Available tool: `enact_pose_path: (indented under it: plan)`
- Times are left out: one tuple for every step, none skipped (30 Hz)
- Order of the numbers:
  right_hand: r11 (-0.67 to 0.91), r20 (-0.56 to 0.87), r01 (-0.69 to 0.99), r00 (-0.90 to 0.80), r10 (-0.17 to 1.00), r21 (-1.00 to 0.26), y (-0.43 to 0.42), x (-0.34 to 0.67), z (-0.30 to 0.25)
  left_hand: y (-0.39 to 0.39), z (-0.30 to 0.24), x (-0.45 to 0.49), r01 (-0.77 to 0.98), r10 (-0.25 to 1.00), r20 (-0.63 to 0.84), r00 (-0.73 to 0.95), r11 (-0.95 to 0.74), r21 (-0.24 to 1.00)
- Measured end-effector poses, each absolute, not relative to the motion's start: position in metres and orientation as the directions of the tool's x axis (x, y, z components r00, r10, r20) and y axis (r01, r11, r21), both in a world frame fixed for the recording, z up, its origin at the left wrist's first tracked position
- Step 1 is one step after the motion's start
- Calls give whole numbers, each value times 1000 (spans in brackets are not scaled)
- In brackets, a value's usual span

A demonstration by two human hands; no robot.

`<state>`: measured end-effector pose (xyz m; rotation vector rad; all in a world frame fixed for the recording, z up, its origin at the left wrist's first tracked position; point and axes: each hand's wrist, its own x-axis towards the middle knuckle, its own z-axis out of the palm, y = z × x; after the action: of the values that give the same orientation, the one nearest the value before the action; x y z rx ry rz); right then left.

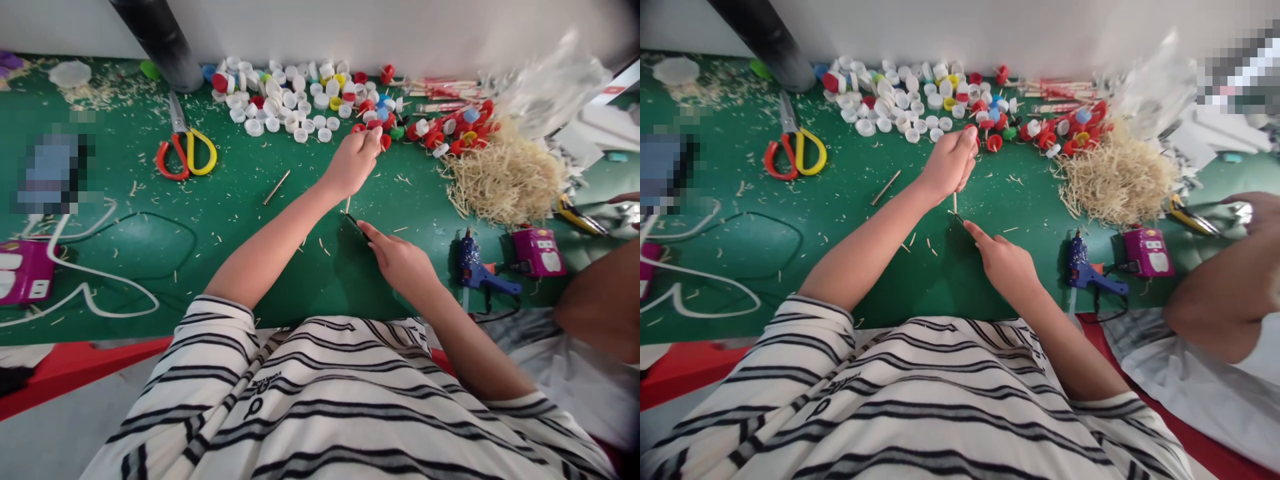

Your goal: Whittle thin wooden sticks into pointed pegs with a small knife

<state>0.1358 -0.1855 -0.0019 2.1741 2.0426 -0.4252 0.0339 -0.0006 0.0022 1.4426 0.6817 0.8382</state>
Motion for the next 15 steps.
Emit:
enact_pose_path:
  plan:
    - [-79, -286, 991, 46, 957, -104, -184, 135, 0, -2, 2, 35, -66, 836, 103, 539, -80, 995]
    - [-83, -279, 991, 50, 959, -108, -181, 134, 2, -4, 2, 35, -51, 847, 117, 518, -106, 993]
    - [-84, -267, 990, 52, 962, -109, -178, 133, 4, -6, 3, 36, -35, 855, 130, 502, -130, 991]
    - [-85, -253, 991, 56, 966, -107, -175, 132, 6, -8, 3, 37, -20, 859, 139, 493, -149, 989]
    - [-85, -243, 991, 59, 968, -100, -172, 131, 7, -9, 3, 37, -6, 861, 147, 487, -165, 986]
    - [-86, -238, 992, 62, 969, -89, -169, 130, 8, -10, 3, 38, 5, 863, 151, 482, -175, 984]
    - [-87, -236, 993, 66, 969, -78, -167, 130, 8, -11, 4, 38, 12, 864, 153, 479, -181, 983]
    - [-88, -236, 994, 70, 969, -68, -165, 129, 6, -11, 4, 39, 16, 866, 151, 477, -181, 983]
    - [-94, -236, 994, 77, 969, -60, -163, 129, 5, -11, 4, 39, 17, 866, 147, 479, -176, 984]
    - [-100, -233, 993, 84, 969, -56, -163, 129, 2, -11, 4, 39, 15, 866, 142, 479, -170, 985]
    - [-107, -227, 993, 91, 970, -57, -163, 129, 0, -11, 4, 39, 10, 866, 140, 480, -165, 986]
    - [-111, -224, 992, 95, 970, -63, -163, 129, -3, -11, 5, 38, 1, 864, 141, 484, -161, 987]
    - [-113, -224, 991, 95, 970, -69, -164, 130, -4, -11, 5, 38, -9, 861, 142, 488, -157, 987]
    - [-114, -226, 991, 94, 970, -76, -165, 130, -5, -11, 5, 38, -18, 859, 141, 491, -152, 988]
    - [-111, -230, 990, 90, 969, -83, -166, 130, -5, -12, 5, 38, -23, 858, 137, 496, -145, 989]
